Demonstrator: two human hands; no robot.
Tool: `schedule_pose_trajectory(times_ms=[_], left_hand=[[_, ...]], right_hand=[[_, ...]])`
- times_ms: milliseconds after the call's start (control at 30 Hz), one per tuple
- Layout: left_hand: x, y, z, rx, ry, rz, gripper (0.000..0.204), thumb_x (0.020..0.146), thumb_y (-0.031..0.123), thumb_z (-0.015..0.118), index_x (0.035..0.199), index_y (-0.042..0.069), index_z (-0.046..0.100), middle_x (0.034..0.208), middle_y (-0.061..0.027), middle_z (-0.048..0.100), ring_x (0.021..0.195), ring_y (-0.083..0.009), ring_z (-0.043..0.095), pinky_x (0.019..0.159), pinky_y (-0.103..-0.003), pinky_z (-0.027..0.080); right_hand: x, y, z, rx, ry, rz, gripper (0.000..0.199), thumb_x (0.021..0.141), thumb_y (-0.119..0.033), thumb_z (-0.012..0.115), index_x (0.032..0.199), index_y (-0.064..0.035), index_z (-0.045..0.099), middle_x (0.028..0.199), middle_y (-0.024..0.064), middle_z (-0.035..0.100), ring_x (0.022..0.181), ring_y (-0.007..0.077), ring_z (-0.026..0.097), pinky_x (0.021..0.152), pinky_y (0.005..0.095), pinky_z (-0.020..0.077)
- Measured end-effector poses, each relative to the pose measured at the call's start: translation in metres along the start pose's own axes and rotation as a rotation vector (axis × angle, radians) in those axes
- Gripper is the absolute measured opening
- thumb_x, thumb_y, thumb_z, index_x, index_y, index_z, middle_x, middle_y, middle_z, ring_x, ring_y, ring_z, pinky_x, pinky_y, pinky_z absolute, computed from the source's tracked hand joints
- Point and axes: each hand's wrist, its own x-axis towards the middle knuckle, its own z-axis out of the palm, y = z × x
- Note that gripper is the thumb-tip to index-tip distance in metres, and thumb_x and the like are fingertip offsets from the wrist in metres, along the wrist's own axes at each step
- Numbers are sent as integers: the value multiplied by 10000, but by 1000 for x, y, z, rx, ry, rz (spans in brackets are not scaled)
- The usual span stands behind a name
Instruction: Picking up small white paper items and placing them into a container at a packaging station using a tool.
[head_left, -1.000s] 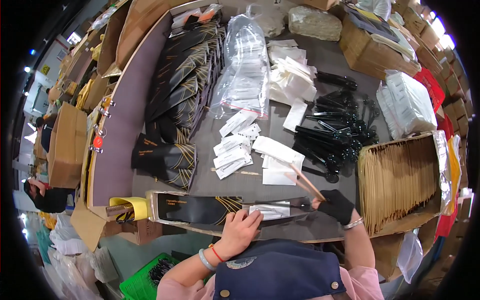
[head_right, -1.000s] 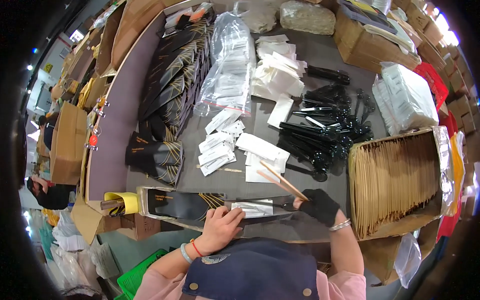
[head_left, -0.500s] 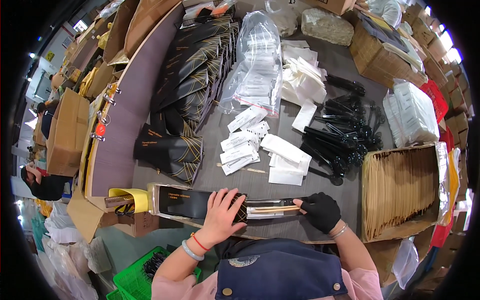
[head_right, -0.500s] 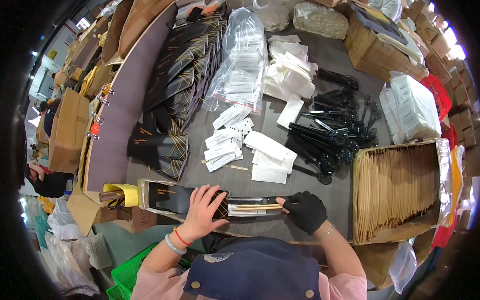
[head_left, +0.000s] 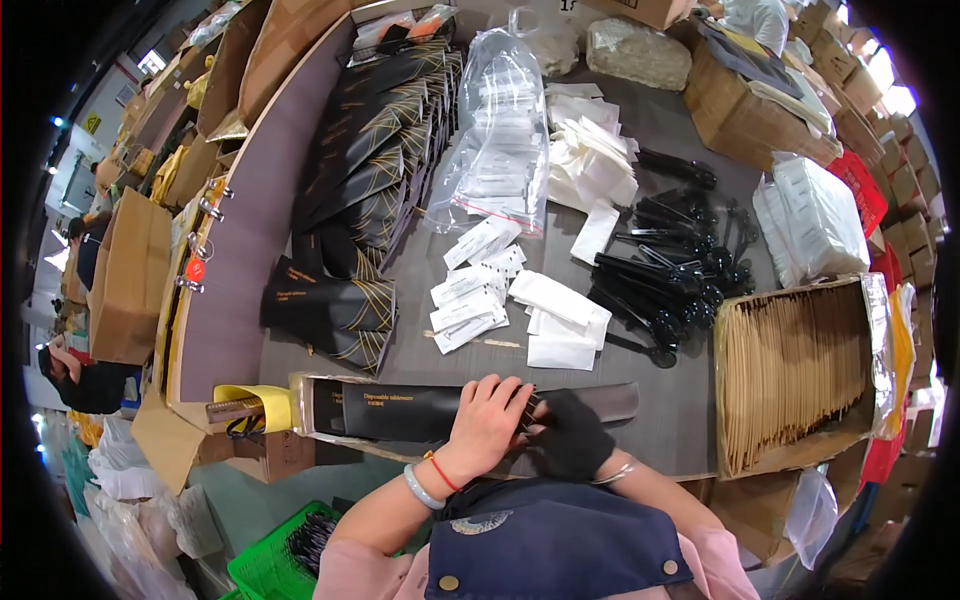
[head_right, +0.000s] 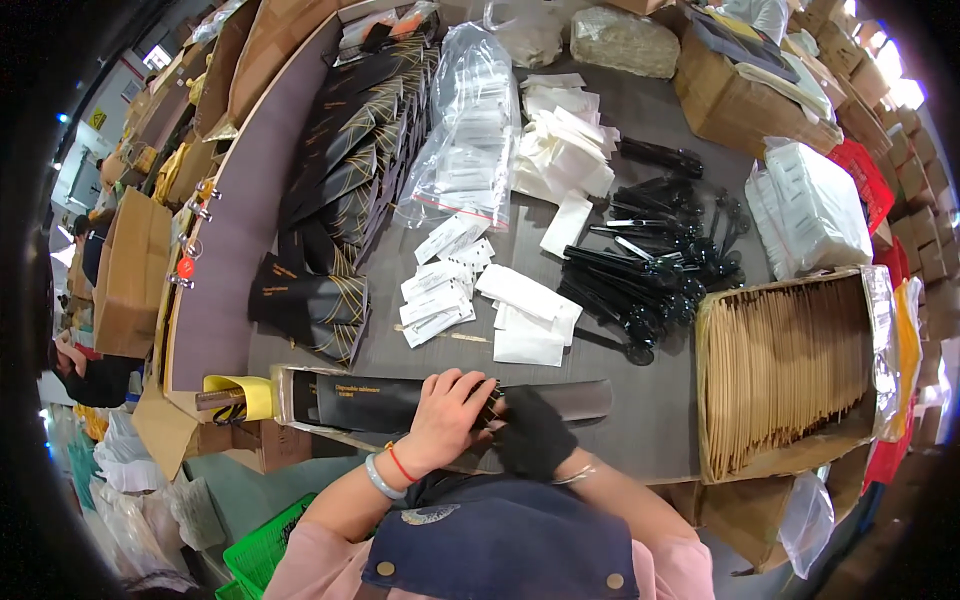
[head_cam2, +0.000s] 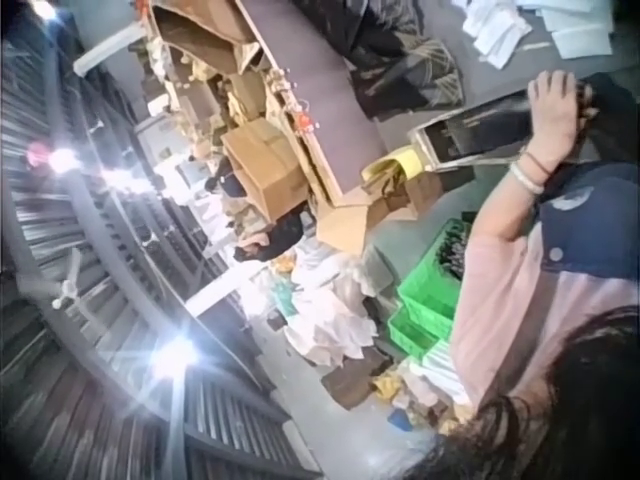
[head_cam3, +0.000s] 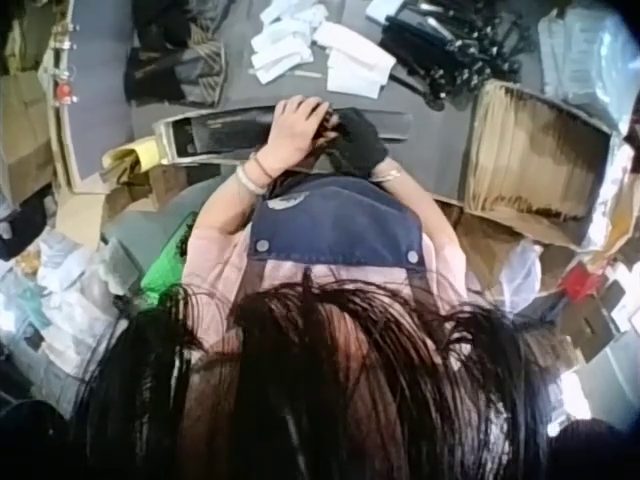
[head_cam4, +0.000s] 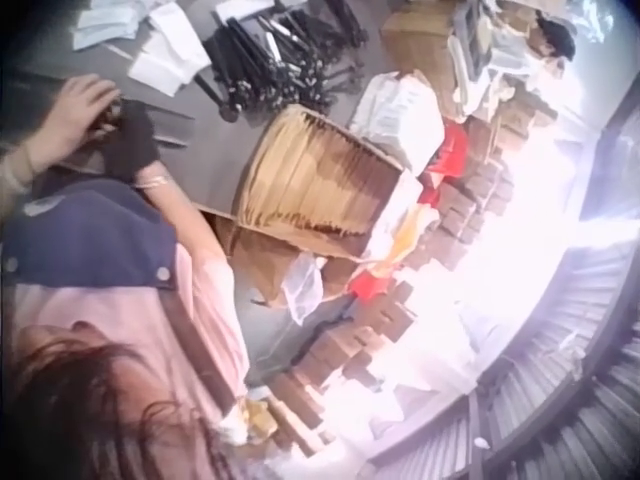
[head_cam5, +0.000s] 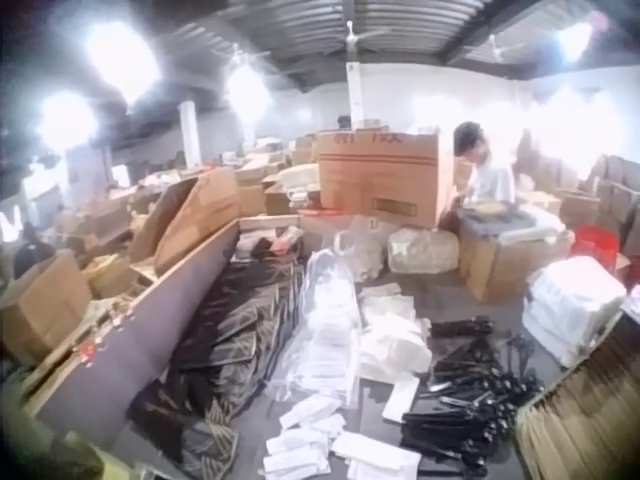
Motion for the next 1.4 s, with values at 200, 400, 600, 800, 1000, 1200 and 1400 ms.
schedule_pose_trajectory(times_ms=[200,400,600,800,1000,1200,1400], left_hand=[[11,-2,-16,145,-225,147,492,623,195,762,1100,206,641,1006,-84,526,951,-292,498,791,-403,408],[41,-33,-99,108,-439,191,191,675,111,653,865,125,644,952,-126,561,931,-320,563,723,-433,481],[5,-91,-76,286,112,-154,237,631,140,755,839,68,670,1173,-142,556,1101,-359,508,884,-455,451],[-39,-25,2,-6,86,-553,850,659,477,811,1311,15,521,1367,-167,464,1326,-403,339,1109,-628,158],[-42,-34,4,-202,95,-541,851,663,412,826,1329,-5,500,1395,-171,452,1350,-385,329,1130,-603,137],[-38,-25,2,-148,180,-526,854,669,401,821,1336,-15,487,1385,-170,472,1351,-392,340,1136,-601,123],[-39,-34,4,-225,125,-527,875,672,408,824,1341,-33,472,1403,-178,460,1365,-394,325,1135,-605,114]], right_hand=[[-3,-11,-39,-668,40,-188,608,628,-448,815,1093,-114,610,1059,68,614,1043,275,552,869,419,440],[-17,-11,-82,-673,85,9,592,617,-390,812,1094,-120,588,1049,77,600,991,290,553,898,443,372],[-17,-31,-83,-718,64,104,596,621,-390,820,1097,-112,595,1075,89,585,1015,301,545,914,448,369],[-18,-33,-75,-777,47,51,604,589,-354,845,1090,-123,599,1027,74,589,987,291,556,912,423,373],[-15,-38,-72,-796,-123,57,630,620,-394,834,1140,-123,602,1097,66,596,1045,277,549,953,446,351],[-14,-34,-69,-770,-138,69,640,629,-406,825,1147,-108,593,1093,75,597,1031,278,560,957,441,355],[-11,-33,-76,-801,-141,49,637,631,-414,821,1139,-106,592,1094,80,597,1020,277,565,935,441,372]])
